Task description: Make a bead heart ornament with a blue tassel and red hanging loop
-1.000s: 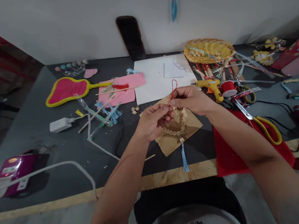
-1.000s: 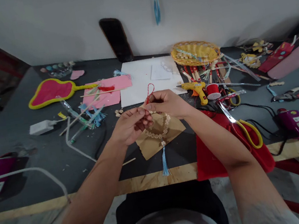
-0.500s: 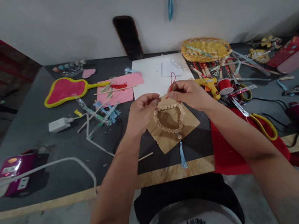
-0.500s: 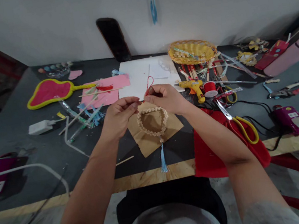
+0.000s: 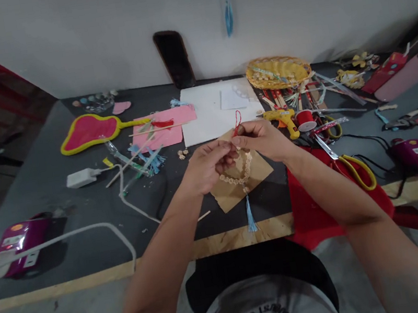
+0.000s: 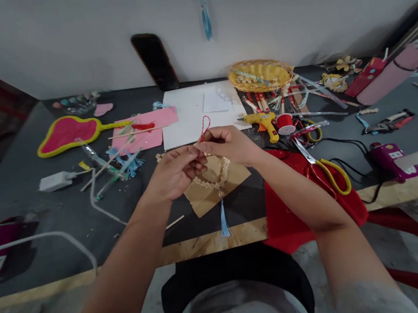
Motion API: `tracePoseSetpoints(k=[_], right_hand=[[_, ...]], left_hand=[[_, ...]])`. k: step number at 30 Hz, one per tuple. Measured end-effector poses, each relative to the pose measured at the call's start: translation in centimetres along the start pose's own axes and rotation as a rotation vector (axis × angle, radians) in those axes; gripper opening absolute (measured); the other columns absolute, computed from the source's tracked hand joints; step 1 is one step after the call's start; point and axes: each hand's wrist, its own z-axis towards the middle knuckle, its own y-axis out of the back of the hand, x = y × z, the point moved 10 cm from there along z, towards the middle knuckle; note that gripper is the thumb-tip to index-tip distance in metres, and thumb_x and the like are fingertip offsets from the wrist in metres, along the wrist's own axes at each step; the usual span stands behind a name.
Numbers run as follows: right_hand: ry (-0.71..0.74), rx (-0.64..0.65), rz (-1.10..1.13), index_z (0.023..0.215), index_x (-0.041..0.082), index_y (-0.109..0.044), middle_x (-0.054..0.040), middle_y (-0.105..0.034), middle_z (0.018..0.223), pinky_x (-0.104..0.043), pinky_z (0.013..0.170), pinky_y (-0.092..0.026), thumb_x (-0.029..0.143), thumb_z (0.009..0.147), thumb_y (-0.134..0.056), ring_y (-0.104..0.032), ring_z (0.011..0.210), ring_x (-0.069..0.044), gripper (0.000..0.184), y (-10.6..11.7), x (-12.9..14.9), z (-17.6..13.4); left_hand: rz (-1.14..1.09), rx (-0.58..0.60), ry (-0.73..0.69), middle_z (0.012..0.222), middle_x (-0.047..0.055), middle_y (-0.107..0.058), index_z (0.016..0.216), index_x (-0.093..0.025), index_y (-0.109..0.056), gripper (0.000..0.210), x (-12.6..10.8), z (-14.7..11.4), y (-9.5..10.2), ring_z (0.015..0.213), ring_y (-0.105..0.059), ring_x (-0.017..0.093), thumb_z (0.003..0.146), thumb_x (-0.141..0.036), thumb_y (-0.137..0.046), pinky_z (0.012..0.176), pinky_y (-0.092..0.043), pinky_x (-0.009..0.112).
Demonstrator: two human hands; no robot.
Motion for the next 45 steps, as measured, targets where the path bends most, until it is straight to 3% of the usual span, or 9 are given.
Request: tracePoseSetpoints(k=[6, 13, 16, 19, 22, 24, 30, 37, 45], right_hand=[[-0.019, 0.097, 0.151, 0.09, 0.016, -0.07, 0.0017, -0.067, 0.076, -0.021, 0.058, -0.044, 0.046, 0.071, -0.085, -0.053, 0.061, -0.007, 0.037, -0.6, -0.6, -0.4], [0.033, 0.049, -0.088, 0.077, 0.017, -0.065, 0.0032, -0.06, 0.065, -0.023, 0.058, -0.041, 0.046, 0.076, -0.079, -0.049, 0.06, -0.009, 0.032, -0.2, -0.1, -0.4], [0.053, -0.037, -0.176, 0.081, 0.018, -0.063, 0.0033, -0.058, 0.066, -0.024, 0.057, -0.039, 0.045, 0.081, -0.073, -0.049, 0.06, -0.009, 0.028, 1.0, 0.4, -0.5], [0.047, -0.102, -0.2, 0.082, 0.018, -0.062, 0.0025, -0.057, 0.067, -0.025, 0.057, -0.038, 0.044, 0.083, -0.071, -0.048, 0.06, -0.01, 0.028, 2.3, 0.6, -0.9], [0.032, -0.144, -0.213, 0.079, 0.017, -0.062, 0.0029, -0.055, 0.064, -0.024, 0.056, -0.036, 0.046, 0.081, -0.073, -0.046, 0.058, -0.009, 0.031, 3.1, 0.3, -1.7], [0.01, -0.166, -0.203, 0.079, 0.017, -0.062, 0.0031, -0.054, 0.063, -0.024, 0.055, -0.036, 0.05, 0.079, -0.074, -0.046, 0.059, -0.01, 0.034, 3.5, -0.3, -2.3], [-0.041, -0.222, -0.123, 0.082, 0.016, -0.063, 0.0025, -0.057, 0.068, -0.024, 0.057, -0.038, 0.056, 0.075, -0.075, -0.047, 0.061, -0.009, 0.042, 4.4, -2.6, -3.3], [-0.053, -0.217, -0.103, 0.081, 0.016, -0.062, 0.0039, -0.054, 0.066, -0.023, 0.056, -0.037, 0.052, 0.077, -0.074, -0.045, 0.06, -0.009, 0.038, 5.0, -3.4, -3.3], [-0.062, -0.261, -0.065, 0.082, 0.015, -0.063, 0.0046, -0.056, 0.066, -0.023, 0.059, -0.037, 0.05, 0.076, -0.076, -0.047, 0.06, -0.008, 0.037, 5.8, -4.1, -3.4]], left_hand=[[-0.053, 0.005, 0.067, 0.061, -0.001, -0.063, 0.07, -0.014, -0.065, 0.021, 0.7, -0.7, -0.6, 0.051, -0.054, 0.008, 0.068, -0.03, -0.078, 0.055, -0.049, 0.022], [0.102, 0.034, 0.051, 0.065, 0.001, -0.064, 0.071, -0.016, -0.066, 0.025, 0.5, -0.6, -0.4, 0.053, -0.053, 0.009, 0.068, -0.037, -0.077, 0.055, -0.045, 0.023], [0.418, -0.068, -0.139, 0.081, 0.005, -0.071, 0.085, -0.016, -0.071, 0.031, -2.0, 0.2, 1.8, 0.064, -0.058, 0.012, 0.073, -0.044, -0.075, 0.062, -0.047, 0.026], [0.949, -0.206, -0.295, 0.096, 0.008, -0.075, 0.097, -0.018, -0.072, 0.027, -4.2, 0.9, 3.5, 0.083, -0.065, 0.02, 0.077, -0.036, -0.072, 0.079, -0.05, 0.034], [1.428, -0.137, -0.348, 0.108, 0.013, -0.074, 0.105, -0.016, -0.072, 0.029, -3.4, 2.1, 2.6, 0.1, -0.066, 0.029, 0.078, -0.025, -0.068, 0.094, -0.048, 0.043], [1.579, -0.063, -0.385, 0.113, 0.016, -0.072, 0.109, -0.014, -0.07, 0.032, -2.2, 2.6, 1.6, 0.109, -0.064, 0.032, 0.079, -0.019, -0.064, 0.1, -0.044, 0.046], [1.729, 0.001, -0.404, 0.111, 0.017, -0.07, 0.111, -0.014, -0.068, 0.03, 0.0, 3.7, 0.6, 0.106, -0.062, 0.034, 0.083, -0.017, -0.059, 0.094, -0.047, 0.046], [1.762, 0.015, -0.393, 0.104, 0.014, -0.071, 0.102, -0.018, -0.069, 0.022, 0.0, 4.0, 0.7, 0.1, -0.064, 0.03, 0.086, -0.018, -0.054, 0.089, -0.049, 0.042], [1.759, 0.016, -0.406, 0.105, 0.017, -0.071, 0.104, -0.014, -0.068, 0.025, -0.5, 3.3, 0.3, 0.101, -0.064, 0.032, 0.088, -0.017, -0.049, 0.09, -0.049, 0.044]])
